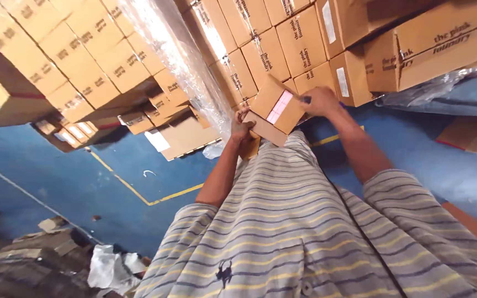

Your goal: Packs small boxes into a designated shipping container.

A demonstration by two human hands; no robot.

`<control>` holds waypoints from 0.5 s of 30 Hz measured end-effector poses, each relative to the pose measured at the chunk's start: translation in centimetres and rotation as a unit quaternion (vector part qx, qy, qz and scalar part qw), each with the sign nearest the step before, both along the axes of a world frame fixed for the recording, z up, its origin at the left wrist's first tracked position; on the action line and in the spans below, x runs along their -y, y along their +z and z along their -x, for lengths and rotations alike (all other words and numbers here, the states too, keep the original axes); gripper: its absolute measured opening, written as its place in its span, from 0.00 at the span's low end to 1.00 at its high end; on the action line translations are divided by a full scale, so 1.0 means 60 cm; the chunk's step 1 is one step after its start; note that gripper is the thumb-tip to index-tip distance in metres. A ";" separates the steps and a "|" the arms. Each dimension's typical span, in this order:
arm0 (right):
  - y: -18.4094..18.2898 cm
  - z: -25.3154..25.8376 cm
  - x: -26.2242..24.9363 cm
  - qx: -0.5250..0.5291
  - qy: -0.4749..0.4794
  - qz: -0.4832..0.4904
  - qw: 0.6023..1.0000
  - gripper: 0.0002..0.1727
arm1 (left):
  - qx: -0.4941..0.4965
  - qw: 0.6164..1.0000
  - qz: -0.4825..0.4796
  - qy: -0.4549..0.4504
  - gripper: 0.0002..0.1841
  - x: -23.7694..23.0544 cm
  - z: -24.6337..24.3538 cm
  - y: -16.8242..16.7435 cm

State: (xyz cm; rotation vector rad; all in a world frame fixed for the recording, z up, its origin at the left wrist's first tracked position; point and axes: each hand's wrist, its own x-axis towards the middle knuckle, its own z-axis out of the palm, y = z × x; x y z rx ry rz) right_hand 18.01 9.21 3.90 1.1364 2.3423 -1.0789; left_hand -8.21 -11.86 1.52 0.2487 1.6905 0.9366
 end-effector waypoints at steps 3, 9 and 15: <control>-0.005 -0.018 -0.057 -0.018 -0.117 0.040 0.992 0.26 | -0.165 0.975 0.071 -0.133 0.34 -0.005 -0.003 0.020; -0.089 -0.026 -0.070 0.001 -0.306 0.119 0.945 0.30 | -0.280 0.850 0.259 -0.363 0.43 -0.064 -0.025 0.046; -0.008 0.049 -0.009 0.068 -0.146 -0.140 0.977 0.22 | -0.411 0.850 0.048 -0.325 0.36 -0.077 -0.052 0.024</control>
